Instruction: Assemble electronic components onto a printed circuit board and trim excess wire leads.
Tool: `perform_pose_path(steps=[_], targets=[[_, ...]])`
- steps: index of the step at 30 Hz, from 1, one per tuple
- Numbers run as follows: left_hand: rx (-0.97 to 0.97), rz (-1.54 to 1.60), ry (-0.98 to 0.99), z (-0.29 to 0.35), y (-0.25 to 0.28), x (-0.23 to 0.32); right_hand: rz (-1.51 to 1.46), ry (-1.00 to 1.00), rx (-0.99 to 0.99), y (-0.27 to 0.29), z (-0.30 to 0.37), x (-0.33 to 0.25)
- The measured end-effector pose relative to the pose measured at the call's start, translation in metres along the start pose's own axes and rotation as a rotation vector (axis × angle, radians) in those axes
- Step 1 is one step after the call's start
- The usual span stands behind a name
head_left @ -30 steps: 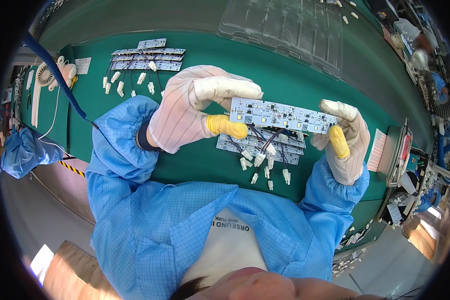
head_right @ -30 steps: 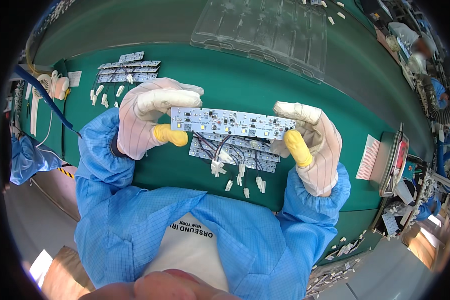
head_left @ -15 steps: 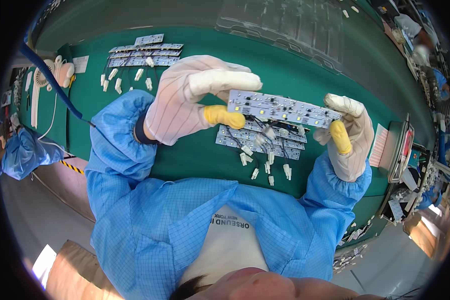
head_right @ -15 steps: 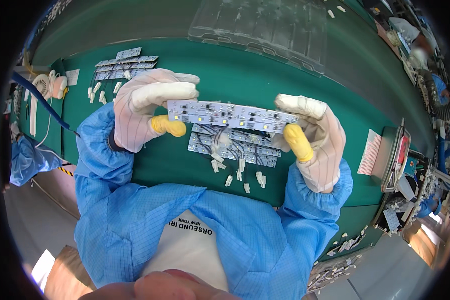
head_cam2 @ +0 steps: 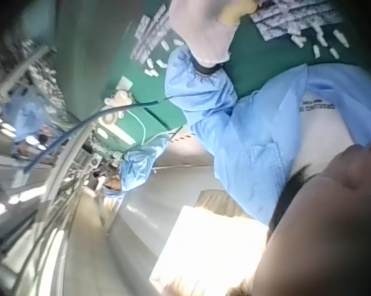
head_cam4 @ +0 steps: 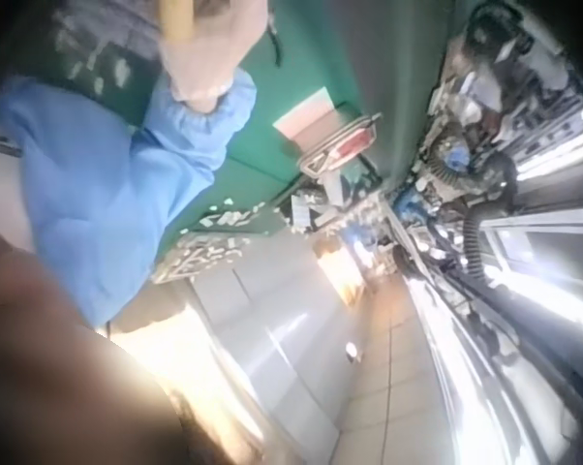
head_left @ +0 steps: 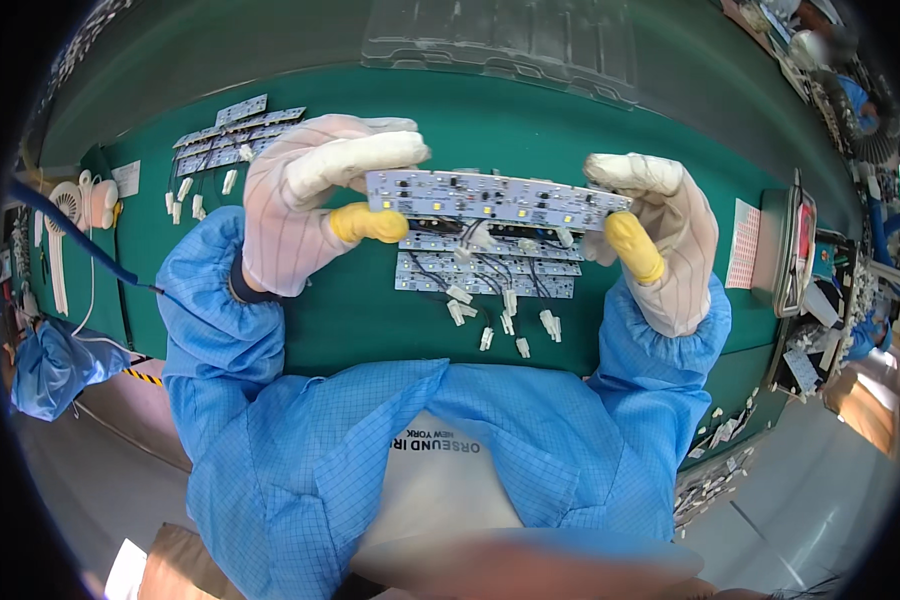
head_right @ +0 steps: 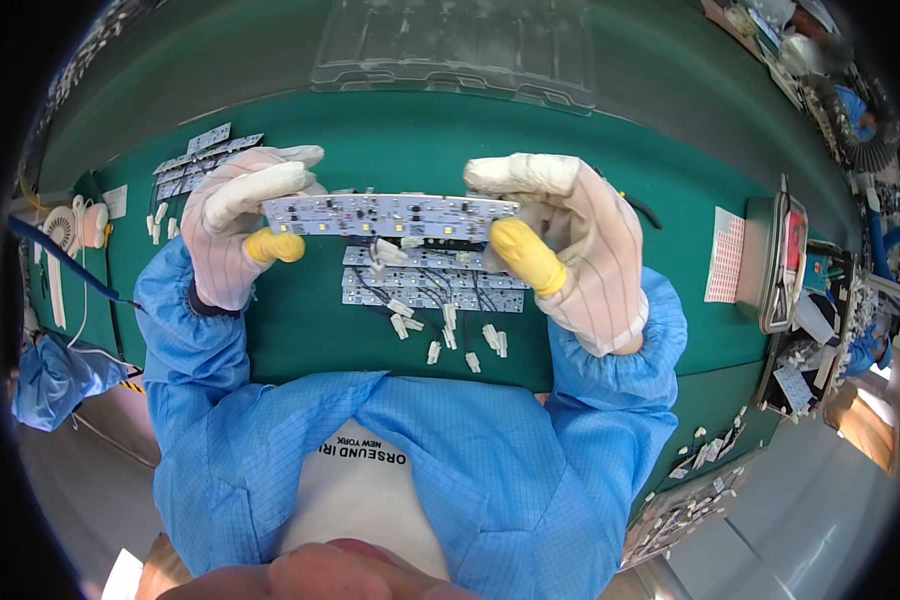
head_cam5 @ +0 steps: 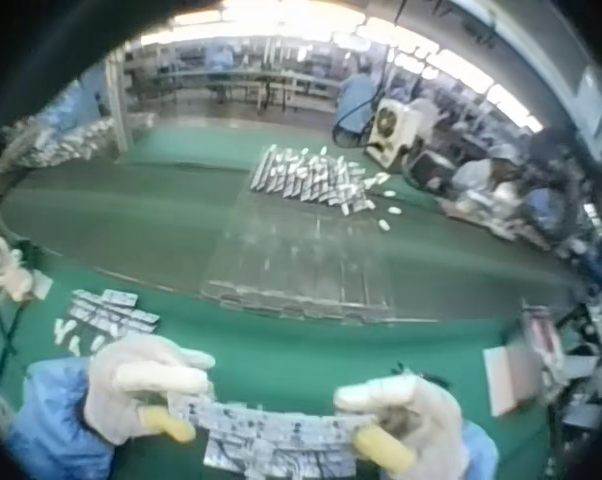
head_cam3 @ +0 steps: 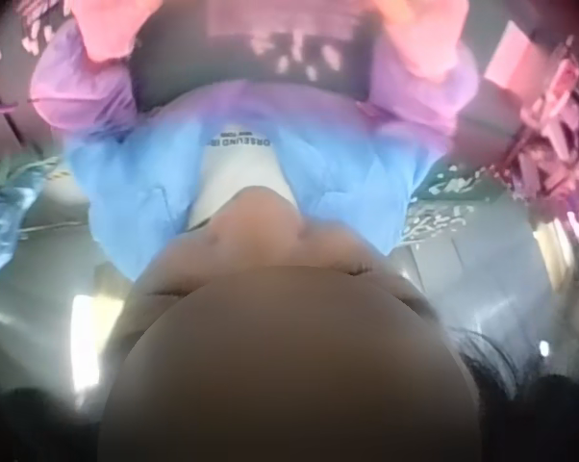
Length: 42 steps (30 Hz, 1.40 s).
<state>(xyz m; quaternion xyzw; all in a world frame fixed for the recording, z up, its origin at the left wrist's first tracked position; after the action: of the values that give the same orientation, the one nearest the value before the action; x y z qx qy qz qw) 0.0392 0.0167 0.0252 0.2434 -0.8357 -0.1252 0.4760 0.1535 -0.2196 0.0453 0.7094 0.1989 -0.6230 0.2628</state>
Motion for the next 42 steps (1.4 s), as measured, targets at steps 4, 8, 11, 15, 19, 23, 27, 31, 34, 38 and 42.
perform_pose_path(steps=[4, 8, 11, 15, 19, 23, 27, 31, 34, 38, 42], targets=[[0.103, 0.048, 0.009, 0.000, -0.003, 0.000, -0.078, -0.080, -0.054, -0.001, 0.001, -0.002], [0.055, 0.016, 0.009, 0.001, -0.002, -0.005, -0.124, -0.028, -0.105, -0.001, 0.002, 0.001], [0.079, 0.025, -0.028, 0.001, -0.003, -0.005, -0.109, -0.005, -0.096, -0.002, 0.004, 0.000], [0.107, -0.022, -0.045, -0.001, -0.005, -0.002, -0.116, 0.096, -0.087, -0.002, 0.004, -0.002], [0.127, -0.058, 0.116, -0.002, -0.007, -0.002, -0.083, 0.077, -0.096, -0.002, 0.002, -0.002], [0.092, -0.020, 0.148, -0.003, -0.008, -0.009, -0.249, 0.003, -0.219, -0.001, 0.003, -0.010], [0.071, -0.007, 0.186, 0.002, -0.008, -0.011, -0.212, -0.002, -0.223, -0.004, 0.003, -0.005], [0.118, 0.034, 0.120, 0.001, -0.008, -0.008, -0.102, 0.074, -0.057, -0.005, 0.001, -0.001], [0.137, 0.077, 0.084, 0.004, -0.006, -0.005, -0.123, 0.019, -0.093, -0.003, 0.000, 0.003], [0.130, 0.044, 0.024, 0.003, -0.003, 0.001, -0.128, -0.039, -0.121, -0.002, -0.002, 0.006], [0.038, -0.082, 0.038, 0.002, 0.001, 0.008, -0.072, -0.016, -0.103, -0.004, -0.004, 0.004]])
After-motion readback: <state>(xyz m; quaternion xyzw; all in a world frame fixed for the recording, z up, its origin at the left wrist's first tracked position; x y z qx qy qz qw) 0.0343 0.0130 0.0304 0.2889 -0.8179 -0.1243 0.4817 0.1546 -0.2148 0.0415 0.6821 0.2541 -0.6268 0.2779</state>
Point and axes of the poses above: each hand's wrist, its own z-axis away from the middle knuckle, its own y-axis out of the back of the hand, x = y × z, the point moved 4 cm from there along -z, towards the middle knuckle, and after that the axes turned 4 degrees about x, right-handed, at the moved point
